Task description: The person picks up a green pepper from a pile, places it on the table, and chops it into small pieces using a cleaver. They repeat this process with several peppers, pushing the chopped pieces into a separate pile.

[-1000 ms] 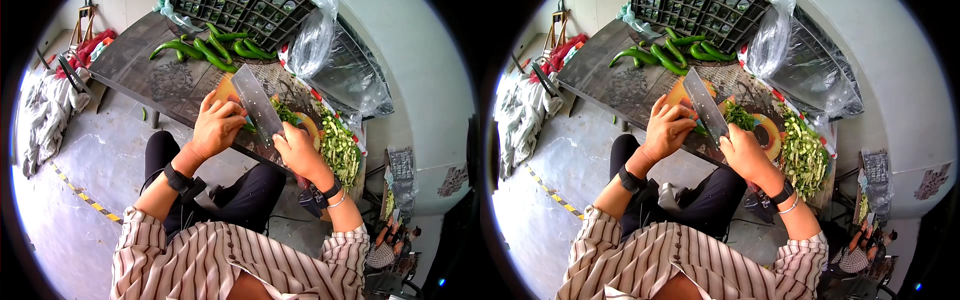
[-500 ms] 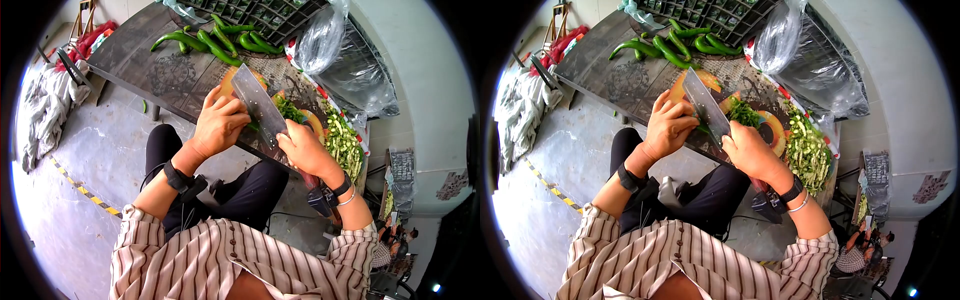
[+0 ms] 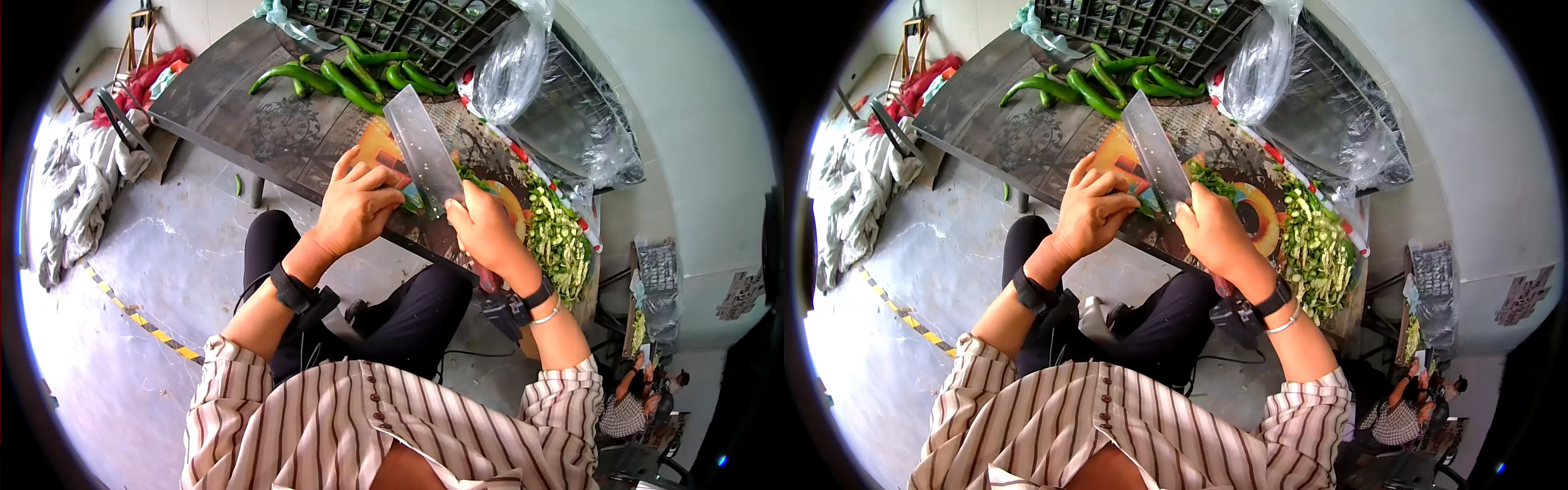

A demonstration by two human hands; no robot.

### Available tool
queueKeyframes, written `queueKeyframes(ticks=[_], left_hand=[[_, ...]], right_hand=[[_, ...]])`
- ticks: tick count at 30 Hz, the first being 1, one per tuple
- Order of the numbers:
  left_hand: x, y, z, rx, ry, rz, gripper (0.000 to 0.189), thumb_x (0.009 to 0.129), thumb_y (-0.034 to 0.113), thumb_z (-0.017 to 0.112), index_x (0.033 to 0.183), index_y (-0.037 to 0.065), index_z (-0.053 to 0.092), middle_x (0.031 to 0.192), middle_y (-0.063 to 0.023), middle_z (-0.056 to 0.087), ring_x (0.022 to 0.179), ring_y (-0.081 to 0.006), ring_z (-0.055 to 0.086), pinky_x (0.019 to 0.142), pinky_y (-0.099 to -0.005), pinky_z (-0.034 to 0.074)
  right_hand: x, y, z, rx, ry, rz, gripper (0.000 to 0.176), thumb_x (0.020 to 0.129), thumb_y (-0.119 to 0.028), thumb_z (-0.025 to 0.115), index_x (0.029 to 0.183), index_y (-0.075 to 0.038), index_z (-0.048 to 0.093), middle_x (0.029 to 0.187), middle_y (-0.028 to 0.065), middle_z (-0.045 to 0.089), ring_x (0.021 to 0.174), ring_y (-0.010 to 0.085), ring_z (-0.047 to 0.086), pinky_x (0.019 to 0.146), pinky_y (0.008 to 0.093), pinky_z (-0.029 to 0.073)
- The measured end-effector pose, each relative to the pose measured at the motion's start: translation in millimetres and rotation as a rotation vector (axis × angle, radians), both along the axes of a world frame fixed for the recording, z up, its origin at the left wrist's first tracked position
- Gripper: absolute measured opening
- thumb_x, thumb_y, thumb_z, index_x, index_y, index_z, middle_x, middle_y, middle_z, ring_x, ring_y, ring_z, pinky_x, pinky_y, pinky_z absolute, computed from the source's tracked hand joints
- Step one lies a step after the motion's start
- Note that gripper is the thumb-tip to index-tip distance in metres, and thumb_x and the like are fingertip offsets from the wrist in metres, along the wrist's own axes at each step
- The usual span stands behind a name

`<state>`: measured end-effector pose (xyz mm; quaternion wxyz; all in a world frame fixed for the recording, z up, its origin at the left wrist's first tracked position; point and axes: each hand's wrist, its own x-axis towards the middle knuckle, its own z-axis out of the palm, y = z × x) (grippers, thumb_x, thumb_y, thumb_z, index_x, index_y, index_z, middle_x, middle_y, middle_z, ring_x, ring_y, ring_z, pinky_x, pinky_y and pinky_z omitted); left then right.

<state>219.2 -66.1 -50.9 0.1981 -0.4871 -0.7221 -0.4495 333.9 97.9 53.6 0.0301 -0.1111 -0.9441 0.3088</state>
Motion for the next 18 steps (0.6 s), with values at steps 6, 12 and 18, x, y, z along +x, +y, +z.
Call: queueKeyframes(ticks=[6,12,18], left_hand=[[-0.9,1.3,0.4,0.026,0.015,-0.016,0.015,0.069,0.012,0.074,0.082,0.018,0.071,0.089,0.0041,0.057,0.088,-0.0179,0.056,0.109,-0.048,0.031],[0.0,0.0,0.6,-0.001,0.005,-0.013,0.014,0.067,0.011,0.072,0.079,0.018,0.07,0.088,0.005,0.057,0.088,-0.0171,0.055,0.109,-0.0471,0.03],[0.0,0.0,-0.2,-0.012,-0.018,-0.003,0.013,0.066,0.012,0.071,0.077,0.019,0.069,0.088,0.0063,0.056,0.091,-0.0149,0.055,0.11,-0.0465,0.03]], right_hand=[[11.1,-7.8,13.1,0.043,-0.089,0.051,0.021,0.09,-0.014,0.056,0.083,0.005,0.048,0.07,0.0281,0.057,0.071,0.0461,0.059,0.06,0.0484,0.045],[12.1,-12.4,11.3,0.025,-0.169,0.041,0.022,0.09,-0.015,0.055,0.084,0.005,0.047,0.07,0.0293,0.056,0.073,0.0479,0.057,0.062,0.0497,0.044],[4.5,-13.3,20.8,0.13,-0.18,0.114,0.022,0.09,-0.014,0.055,0.084,0.005,0.048,0.071,0.0289,0.056,0.073,0.0483,0.057,0.062,0.0502,0.044]])
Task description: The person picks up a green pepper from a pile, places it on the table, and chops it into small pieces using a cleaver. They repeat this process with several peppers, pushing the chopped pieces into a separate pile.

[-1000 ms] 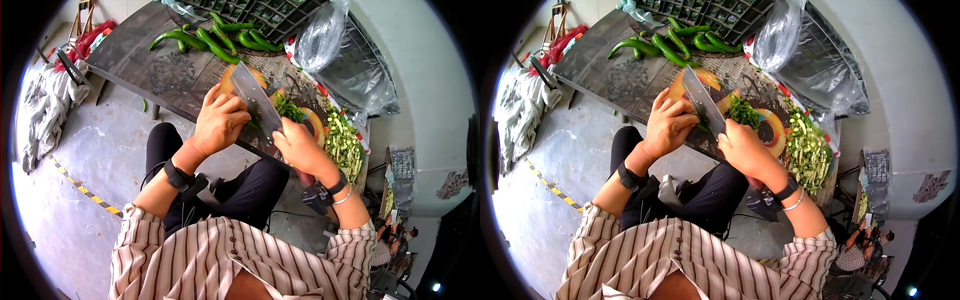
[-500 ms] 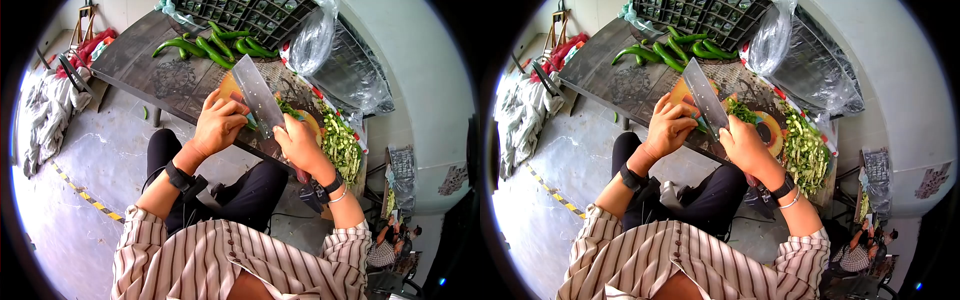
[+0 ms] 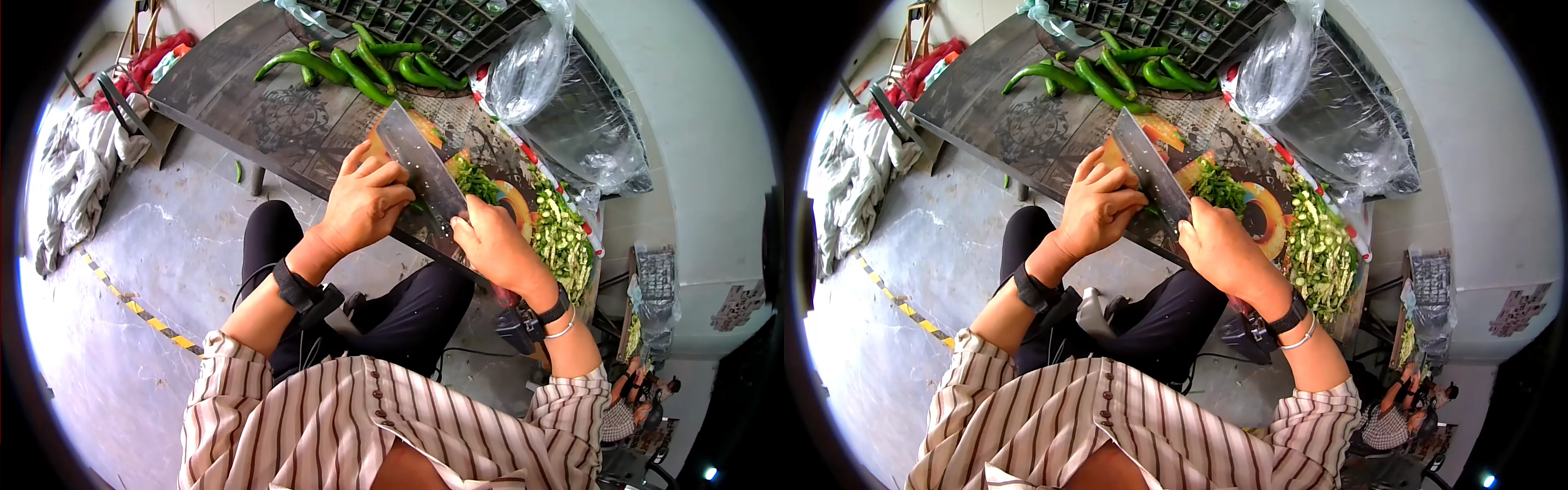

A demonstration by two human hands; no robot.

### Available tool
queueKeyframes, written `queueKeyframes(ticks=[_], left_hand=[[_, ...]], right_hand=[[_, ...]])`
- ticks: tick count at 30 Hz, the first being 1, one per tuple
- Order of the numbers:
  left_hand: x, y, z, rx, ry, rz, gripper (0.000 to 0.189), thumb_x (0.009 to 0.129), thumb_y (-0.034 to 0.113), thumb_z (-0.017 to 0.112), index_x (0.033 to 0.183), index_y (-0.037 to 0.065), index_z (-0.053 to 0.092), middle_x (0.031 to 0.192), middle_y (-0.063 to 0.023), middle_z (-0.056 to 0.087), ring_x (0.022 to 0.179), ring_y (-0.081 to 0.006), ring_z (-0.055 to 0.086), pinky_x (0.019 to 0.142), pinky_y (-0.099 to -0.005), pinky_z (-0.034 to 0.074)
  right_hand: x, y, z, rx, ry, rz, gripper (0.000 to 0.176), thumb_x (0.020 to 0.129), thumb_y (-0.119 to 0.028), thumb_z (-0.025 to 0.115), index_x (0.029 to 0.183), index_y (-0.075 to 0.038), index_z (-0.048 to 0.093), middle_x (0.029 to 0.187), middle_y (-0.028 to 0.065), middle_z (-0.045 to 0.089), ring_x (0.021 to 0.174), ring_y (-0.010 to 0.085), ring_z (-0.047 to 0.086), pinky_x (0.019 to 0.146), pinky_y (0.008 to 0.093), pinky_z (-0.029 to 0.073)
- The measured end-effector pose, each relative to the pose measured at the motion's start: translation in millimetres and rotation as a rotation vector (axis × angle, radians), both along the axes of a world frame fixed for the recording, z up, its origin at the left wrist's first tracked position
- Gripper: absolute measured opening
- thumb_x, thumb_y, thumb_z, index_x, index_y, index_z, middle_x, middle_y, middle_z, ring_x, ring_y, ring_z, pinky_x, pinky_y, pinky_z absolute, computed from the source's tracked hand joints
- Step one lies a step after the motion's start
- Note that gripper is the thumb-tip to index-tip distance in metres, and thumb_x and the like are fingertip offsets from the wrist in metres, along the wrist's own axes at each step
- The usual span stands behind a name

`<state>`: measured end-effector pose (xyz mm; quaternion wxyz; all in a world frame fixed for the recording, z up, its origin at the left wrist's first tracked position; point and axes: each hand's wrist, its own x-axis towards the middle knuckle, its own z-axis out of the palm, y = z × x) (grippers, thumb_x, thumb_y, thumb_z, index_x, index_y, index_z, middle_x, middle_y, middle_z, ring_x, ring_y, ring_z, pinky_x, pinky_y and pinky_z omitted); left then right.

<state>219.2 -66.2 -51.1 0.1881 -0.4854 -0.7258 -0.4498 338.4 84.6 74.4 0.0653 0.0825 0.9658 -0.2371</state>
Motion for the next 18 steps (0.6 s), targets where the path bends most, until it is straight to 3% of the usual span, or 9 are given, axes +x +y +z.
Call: queueKeyframes(ticks=[5,18], left_hand=[[0.4,-0.9,2.2,0.017,-0.007,-0.014,0.014,0.068,0.012,0.074,0.08,0.017,0.07,0.087,0.0039,0.058,0.085,-0.0192,0.055,0.108,-0.0464,0.032],[0.4,-0.9,2.6,-0.017,-0.023,-0.017,0.016,0.066,0.012,0.073,0.08,0.018,0.07,0.089,0.0041,0.058,0.086,-0.0186,0.055,0.108,-0.046,0.032]], right_hand=[[2.6,4.5,1.5,-0.112,0.016,-0.098,0.022,0.09,-0.014,0.055,0.083,0.005,0.047,0.07,0.0256,0.058,0.068,0.0417,0.061,0.059,0.0454,0.045],[-2.9,0.3,2.2,-0.055,-0.088,-0.067,0.023,0.09,-0.014,0.056,0.082,0.006,0.046,0.071,0.0287,0.056,0.072,0.0478,0.057,0.061,0.049,0.044]])
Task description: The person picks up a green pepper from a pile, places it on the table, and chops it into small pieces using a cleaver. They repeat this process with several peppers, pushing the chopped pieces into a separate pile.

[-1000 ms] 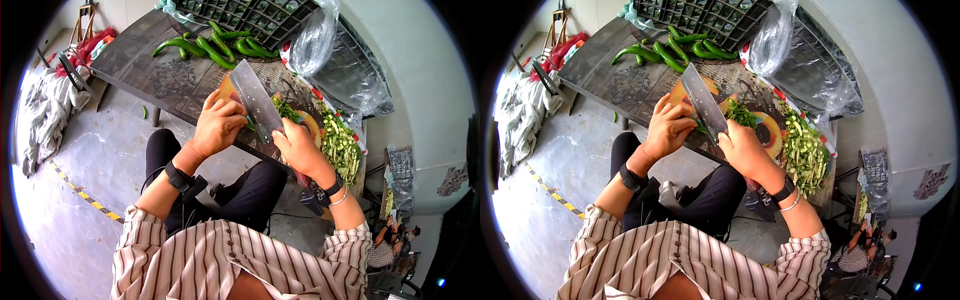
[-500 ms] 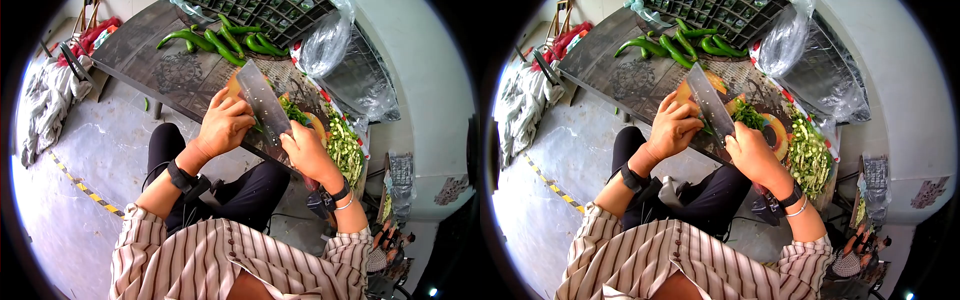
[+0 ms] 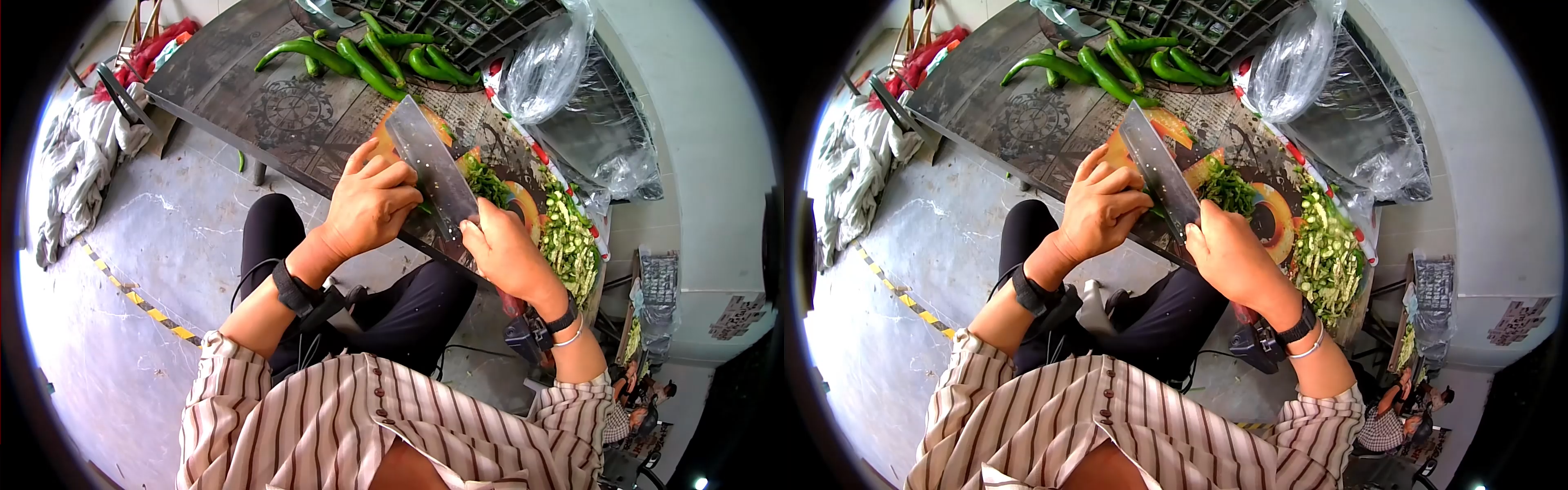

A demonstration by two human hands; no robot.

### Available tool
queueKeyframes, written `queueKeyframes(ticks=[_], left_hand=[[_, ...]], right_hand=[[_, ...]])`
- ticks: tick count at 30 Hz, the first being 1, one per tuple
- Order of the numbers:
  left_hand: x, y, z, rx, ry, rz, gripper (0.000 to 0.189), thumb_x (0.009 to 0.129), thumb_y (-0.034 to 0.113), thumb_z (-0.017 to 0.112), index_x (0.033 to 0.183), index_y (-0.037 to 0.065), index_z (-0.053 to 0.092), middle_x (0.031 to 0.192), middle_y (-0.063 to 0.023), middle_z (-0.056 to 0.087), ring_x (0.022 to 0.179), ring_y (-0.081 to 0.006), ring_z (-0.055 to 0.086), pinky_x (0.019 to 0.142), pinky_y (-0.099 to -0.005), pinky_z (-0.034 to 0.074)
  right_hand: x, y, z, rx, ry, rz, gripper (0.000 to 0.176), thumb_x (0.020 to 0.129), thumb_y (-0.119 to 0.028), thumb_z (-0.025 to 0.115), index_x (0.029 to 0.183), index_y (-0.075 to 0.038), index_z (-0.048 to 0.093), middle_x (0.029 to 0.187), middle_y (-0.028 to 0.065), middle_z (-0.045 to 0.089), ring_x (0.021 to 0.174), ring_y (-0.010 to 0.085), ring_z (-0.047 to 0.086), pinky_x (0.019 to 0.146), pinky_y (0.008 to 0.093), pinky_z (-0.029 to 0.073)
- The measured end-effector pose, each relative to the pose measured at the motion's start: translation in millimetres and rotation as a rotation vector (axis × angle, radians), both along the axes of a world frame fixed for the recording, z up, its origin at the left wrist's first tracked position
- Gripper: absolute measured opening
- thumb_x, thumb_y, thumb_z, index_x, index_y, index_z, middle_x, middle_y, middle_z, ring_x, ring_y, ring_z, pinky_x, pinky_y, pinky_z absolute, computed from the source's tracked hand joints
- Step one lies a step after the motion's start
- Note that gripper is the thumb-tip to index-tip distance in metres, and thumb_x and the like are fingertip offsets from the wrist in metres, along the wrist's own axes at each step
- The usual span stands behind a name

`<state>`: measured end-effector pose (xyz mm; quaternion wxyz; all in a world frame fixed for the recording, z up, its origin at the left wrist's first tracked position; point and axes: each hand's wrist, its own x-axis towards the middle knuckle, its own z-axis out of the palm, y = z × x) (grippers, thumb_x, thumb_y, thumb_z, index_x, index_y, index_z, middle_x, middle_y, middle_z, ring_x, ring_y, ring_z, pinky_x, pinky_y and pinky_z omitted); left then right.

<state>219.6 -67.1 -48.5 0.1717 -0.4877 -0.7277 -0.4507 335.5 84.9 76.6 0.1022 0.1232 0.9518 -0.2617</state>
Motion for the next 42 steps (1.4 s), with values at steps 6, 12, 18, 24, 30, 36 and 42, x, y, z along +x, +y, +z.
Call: queueKeyframes(ticks=[6,12,18,24,30,36,42], left_hand=[[0.3,4.3,-1.4,0.034,0.003,0.017,0.013,0.068,0.013,0.072,0.079,0.019,0.069,0.089,0.0053,0.057,0.089,-0.0165,0.055,0.111,-0.0455,0.029],[1.5,-1.1,3.4,0.077,-0.025,0.055,0.019,0.069,0.013,0.076,0.087,0.017,0.071,0.095,0.0022,0.059,0.098,-0.0192,0.057,0.111,-0.0508,0.023],[-7.3,-9.8,-0.3,0.027,0.012,0.096,0.016,0.072,0.017,0.076,0.086,0.017,0.071,0.091,0.0023,0.06,0.102,-0.0185,0.057,0.111,-0.0522,0.023],[-10.3,-8.0,-7.4,0.038,0.013,0.093,0.014,0.073,0.018,0.076,0.085,0.018,0.071,0.089,0.0041,0.06,0.103,-0.0173,0.057,0.11,-0.0512,0.023],[-11.0,-3.2,-7.9,0.061,0.014,0.128,0.013,0.073,0.021,0.076,0.086,0.018,0.071,0.087,0.005,0.062,0.102,-0.0167,0.057,0.11,-0.0496,0.024],[-9.9,-1.2,-5.1,0.061,0.013,0.173,0.012,0.074,0.021,0.075,0.086,0.018,0.072,0.089,0.006,0.064,0.1,-0.016,0.057,0.11,-0.0476,0.025],[-10.9,-1.1,-6.3,0.068,0.014,0.157,0.013,0.074,0.02,0.075,0.087,0.018,0.072,0.09,0.0059,0.063,0.101,-0.0158,0.057,0.11,-0.0474,0.027]], right_hand=[[-18.3,-0.2,-26.7,-0.014,0.169,0.038,0.023,0.09,-0.014,0.056,0.083,0.006,0.047,0.073,0.0304,0.056,0.075,0.0493,0.056,0.064,0.0511,0.044],[-22.3,-1.9,-25.4,-0.015,0.159,0.002,0.023,0.089,-0.014,0.056,0.086,0.007,0.049,0.074,0.0302,0.057,0.075,0.0495,0.057,0.064,0.0515,0.046],[-22.4,2.1,-34.0,0.009,0.234,0.067,0.024,0.093,-0.016,0.052,0.084,0.005,0.045,0.057,0.0158,0.055,0.045,0.0236,0.058,0.045,0.0371,0.045],[-17.8,6.9,-33.5,-0.262,0.099,-0.193,0.021,0.09,-0.013,0.053,0.085,0.007,0.049,0.067,0.0258,0.058,0.065,0.0447,0.059,0.058,0.0469,0.046],[-0.4,2.0,-27.9,-0.057,0.287,-0.034,0.02,0.089,-0.015,0.054,0.087,0.005,0.05,0.07,0.0272,0.058,0.068,0.0459,0.059,0.06,0.0485,0.046],[4.7,-0.2,-23.0,0.045,0.292,0.037,0.02,0.09,-0.015,0.055,0.086,0.004,0.049,0.073,0.0279,0.058,0.073,0.047,0.058,0.061,0.0515,0.045],[1.3,1.9,-25.4,0.079,0.26,0.095,0.021,0.09,-0.015,0.055,0.085,0.005,0.049,0.073,0.029,0.057,0.074,0.0474,0.058,0.063,0.0518,0.044]])
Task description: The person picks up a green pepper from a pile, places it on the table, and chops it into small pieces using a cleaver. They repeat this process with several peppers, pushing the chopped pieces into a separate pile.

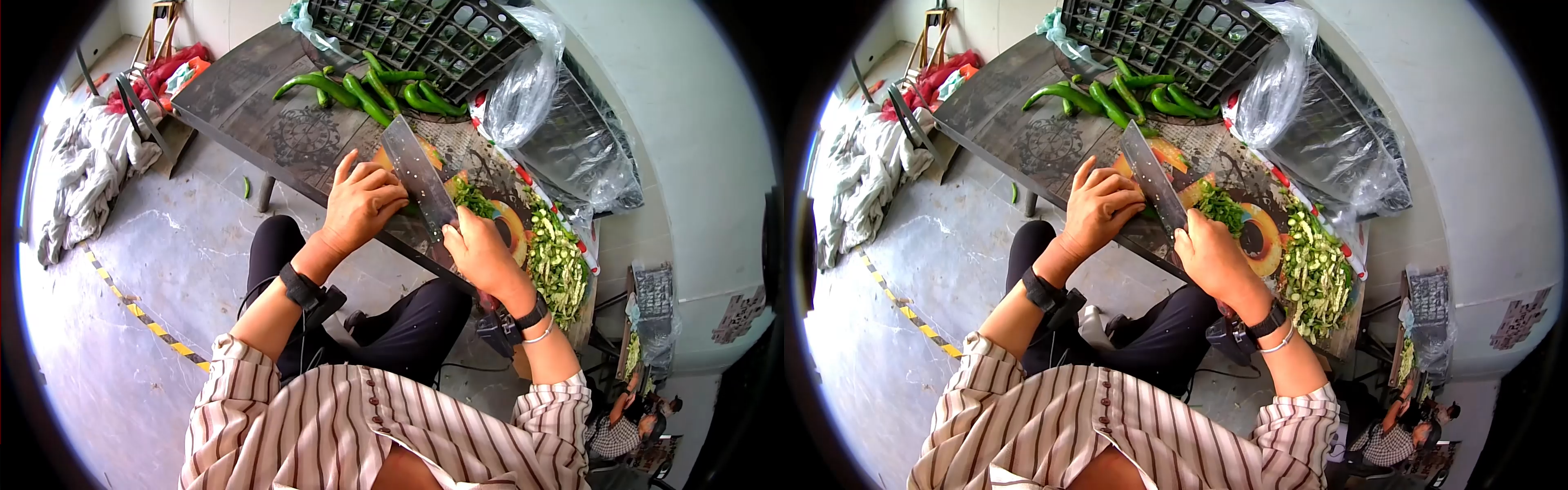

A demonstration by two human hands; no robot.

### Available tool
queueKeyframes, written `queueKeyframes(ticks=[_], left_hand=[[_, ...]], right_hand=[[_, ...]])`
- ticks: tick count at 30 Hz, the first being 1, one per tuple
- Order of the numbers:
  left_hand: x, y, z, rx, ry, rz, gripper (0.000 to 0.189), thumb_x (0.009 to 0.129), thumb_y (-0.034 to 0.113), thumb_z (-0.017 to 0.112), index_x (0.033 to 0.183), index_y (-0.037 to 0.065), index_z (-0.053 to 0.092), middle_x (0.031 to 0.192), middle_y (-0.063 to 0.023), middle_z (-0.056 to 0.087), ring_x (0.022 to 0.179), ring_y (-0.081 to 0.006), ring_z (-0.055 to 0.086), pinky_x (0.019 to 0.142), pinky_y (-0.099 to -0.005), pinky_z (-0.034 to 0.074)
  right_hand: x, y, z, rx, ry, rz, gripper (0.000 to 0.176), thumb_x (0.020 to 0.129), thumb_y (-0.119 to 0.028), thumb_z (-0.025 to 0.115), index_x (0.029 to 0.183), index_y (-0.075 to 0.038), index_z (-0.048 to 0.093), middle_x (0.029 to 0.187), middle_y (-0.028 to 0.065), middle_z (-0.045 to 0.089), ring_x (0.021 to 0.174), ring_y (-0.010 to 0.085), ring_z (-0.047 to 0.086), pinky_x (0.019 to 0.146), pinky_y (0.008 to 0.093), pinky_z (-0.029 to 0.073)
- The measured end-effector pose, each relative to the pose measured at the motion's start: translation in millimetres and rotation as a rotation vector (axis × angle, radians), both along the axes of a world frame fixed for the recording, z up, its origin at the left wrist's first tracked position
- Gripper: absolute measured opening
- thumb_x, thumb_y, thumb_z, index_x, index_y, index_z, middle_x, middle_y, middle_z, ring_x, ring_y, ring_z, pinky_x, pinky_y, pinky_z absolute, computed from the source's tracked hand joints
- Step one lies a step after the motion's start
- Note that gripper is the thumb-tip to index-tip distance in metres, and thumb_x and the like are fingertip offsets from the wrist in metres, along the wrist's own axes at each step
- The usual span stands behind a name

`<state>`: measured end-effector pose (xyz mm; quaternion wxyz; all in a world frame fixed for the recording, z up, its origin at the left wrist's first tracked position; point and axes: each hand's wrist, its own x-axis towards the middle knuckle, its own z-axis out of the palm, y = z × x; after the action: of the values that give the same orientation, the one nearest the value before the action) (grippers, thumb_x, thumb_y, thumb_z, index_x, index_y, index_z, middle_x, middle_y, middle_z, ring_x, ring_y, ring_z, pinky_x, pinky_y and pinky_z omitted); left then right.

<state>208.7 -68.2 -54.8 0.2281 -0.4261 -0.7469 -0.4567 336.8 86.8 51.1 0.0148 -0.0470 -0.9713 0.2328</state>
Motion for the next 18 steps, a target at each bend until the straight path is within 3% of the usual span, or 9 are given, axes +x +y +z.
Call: queueKeyframes(ticks=[18], left_hand=[[-1.9,-7.6,-1.1,0.044,-0.012,-0.013,0.01,0.073,0.014,0.074,0.082,0.014,0.069,0.088,0.0009,0.059,0.101,-0.0202,0.056,0.11,-0.0478,0.026]], right_hand=[[-22.7,1.8,18.8,0.158,-0.116,0.141,0.02,0.088,-0.012,0.055,0.085,0.007,0.048,0.073,0.0307,0.057,0.077,0.0487,0.058,0.066,0.0511,0.047]])
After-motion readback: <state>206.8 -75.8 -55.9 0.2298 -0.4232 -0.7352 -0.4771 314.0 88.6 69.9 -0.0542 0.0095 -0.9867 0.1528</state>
